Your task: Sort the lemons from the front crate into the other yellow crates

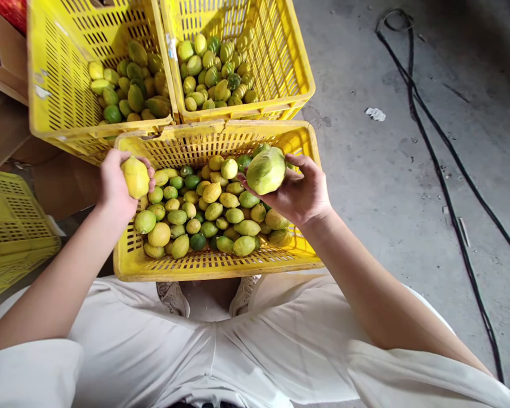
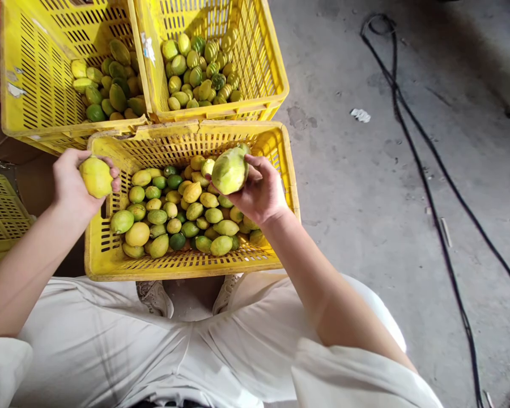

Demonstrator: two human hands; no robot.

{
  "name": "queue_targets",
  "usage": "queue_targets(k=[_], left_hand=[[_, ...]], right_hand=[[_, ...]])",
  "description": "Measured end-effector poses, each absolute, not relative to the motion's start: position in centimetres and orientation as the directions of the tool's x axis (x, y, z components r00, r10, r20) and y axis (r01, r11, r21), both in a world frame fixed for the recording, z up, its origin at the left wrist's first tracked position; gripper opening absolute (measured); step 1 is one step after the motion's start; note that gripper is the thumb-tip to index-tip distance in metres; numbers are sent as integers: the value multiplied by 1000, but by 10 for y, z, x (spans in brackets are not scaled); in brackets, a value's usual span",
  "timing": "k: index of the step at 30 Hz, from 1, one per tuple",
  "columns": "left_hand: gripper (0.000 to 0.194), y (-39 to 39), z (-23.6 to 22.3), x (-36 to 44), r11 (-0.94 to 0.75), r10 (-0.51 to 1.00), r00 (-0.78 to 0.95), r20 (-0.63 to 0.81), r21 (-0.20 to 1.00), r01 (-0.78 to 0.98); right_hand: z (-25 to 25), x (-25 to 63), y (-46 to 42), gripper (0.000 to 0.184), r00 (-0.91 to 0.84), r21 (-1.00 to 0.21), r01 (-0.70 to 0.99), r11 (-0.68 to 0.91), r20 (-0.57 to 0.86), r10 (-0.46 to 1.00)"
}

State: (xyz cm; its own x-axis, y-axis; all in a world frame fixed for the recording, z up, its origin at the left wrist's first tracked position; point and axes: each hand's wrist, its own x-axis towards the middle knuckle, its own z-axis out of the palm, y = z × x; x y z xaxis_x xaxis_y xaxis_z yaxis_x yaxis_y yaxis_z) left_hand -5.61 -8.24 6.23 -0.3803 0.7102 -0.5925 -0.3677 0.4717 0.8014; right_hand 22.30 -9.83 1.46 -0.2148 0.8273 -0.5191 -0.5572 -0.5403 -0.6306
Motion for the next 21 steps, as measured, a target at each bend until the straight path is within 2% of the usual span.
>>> queue_targets(k=[3, 7, 10, 15, 18, 21], left_hand=[[25, -84, 61, -52, 482, 768, -337, -545, 838, -257], [14, -86, 60, -53, 608, 654, -220, -724, 676, -416], [10, -86, 57, -56, 640, 596, -189, -780, 604, -475], [6, -85, 57, -59, 622, 643, -163, -749, 634, -459], [15, -86, 61, -57, 562, 680, -149, -718, 641, -522], [19, -87, 63, -54, 543, 699, -118, -705, 631, -554]], right_hand=[[17, 220, -100, 34, -247, -672, -519, -528, -473, 846], [16, 215, -105, 35, -239, -690, -492, -531, -479, 845], [15, 213, -107, 39, -258, -686, -487, -541, -479, 839], [15, 215, -106, 37, -272, -663, -497, -560, -494, 826], [17, 217, -103, 34, -256, -653, -540, -530, -473, 843], [19, 217, -102, 39, -252, -665, -565, -489, -425, 869]])
